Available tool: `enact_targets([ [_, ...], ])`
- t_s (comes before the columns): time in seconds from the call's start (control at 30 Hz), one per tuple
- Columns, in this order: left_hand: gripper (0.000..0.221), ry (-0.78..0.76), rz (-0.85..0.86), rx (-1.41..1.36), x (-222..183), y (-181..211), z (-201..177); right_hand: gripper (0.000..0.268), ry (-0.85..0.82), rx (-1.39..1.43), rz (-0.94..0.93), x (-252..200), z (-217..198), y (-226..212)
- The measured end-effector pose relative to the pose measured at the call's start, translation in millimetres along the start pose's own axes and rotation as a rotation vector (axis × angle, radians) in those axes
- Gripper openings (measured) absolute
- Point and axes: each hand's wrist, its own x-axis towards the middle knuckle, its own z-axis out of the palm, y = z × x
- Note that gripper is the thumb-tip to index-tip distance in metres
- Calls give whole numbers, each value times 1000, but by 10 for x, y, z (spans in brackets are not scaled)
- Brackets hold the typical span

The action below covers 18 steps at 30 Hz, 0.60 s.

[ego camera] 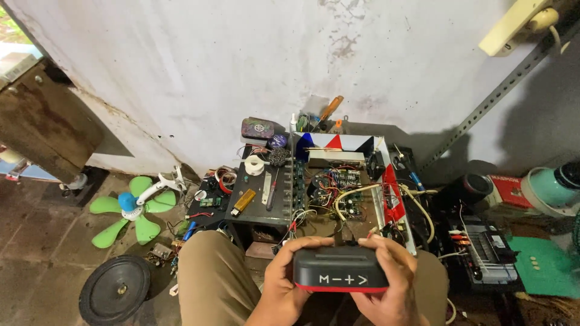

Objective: Wiring and connecting electronic components inside an open amplifier chassis.

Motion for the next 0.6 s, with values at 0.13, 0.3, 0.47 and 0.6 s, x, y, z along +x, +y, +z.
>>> enact_targets([
  [0.13, 57, 1, -37, -11, -9, -18, -13, 103, -61, 50, 5, -78, -10, 30],
  [0.3, 62, -6, -44, 38, 4, -26, -20, 92, -40, 18, -8, -91, 7, 10],
  [0.47, 60, 0, -104, 13, 15, 17, -21, 98, -53, 44, -12, -100, 11, 3],
  [0.6, 57, 24, -200, 2, -6, -4, -50, 80, 20, -91, 64, 123, -30, -178],
])
